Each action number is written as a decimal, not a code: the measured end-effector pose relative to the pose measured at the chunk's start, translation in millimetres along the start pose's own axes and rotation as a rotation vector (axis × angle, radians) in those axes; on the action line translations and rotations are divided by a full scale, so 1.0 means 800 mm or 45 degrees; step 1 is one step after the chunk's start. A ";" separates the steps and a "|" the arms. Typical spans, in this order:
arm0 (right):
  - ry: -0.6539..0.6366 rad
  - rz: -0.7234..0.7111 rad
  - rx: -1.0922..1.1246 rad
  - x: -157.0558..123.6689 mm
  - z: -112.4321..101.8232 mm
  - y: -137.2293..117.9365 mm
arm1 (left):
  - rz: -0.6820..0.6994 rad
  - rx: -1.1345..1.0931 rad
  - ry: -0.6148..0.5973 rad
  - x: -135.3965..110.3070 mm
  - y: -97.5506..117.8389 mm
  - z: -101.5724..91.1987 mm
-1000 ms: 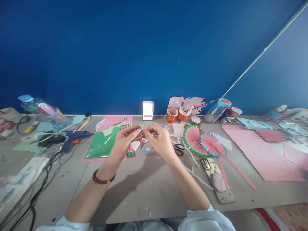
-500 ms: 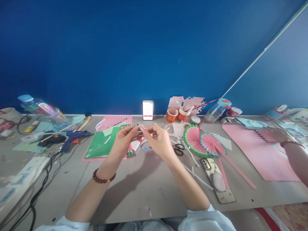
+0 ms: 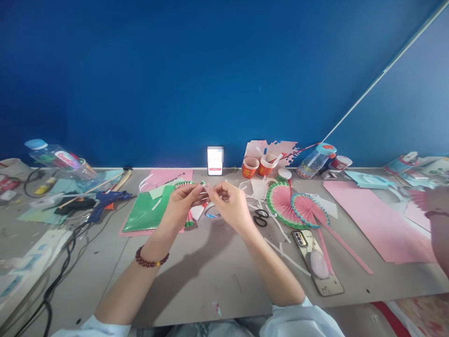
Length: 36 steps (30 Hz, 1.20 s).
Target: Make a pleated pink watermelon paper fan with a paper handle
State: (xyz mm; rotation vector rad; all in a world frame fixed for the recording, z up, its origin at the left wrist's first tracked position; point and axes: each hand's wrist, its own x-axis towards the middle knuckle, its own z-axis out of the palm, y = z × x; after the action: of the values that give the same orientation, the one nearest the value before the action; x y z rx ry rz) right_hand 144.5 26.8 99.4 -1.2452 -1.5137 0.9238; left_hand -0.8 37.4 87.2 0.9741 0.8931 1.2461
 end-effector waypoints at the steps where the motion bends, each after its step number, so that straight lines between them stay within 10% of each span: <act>1: 0.007 -0.002 -0.001 0.000 0.001 0.001 | 0.005 0.006 -0.004 0.000 0.000 0.000; 36: 0.052 0.039 0.015 -0.001 0.005 0.005 | 0.151 0.175 0.092 -0.001 -0.012 0.002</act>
State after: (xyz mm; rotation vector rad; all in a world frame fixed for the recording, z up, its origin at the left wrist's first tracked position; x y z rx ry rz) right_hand 142.1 27.0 94.9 -1.2740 -1.4592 0.9210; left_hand 4.1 36.1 78.7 1.1104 0.9997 1.3404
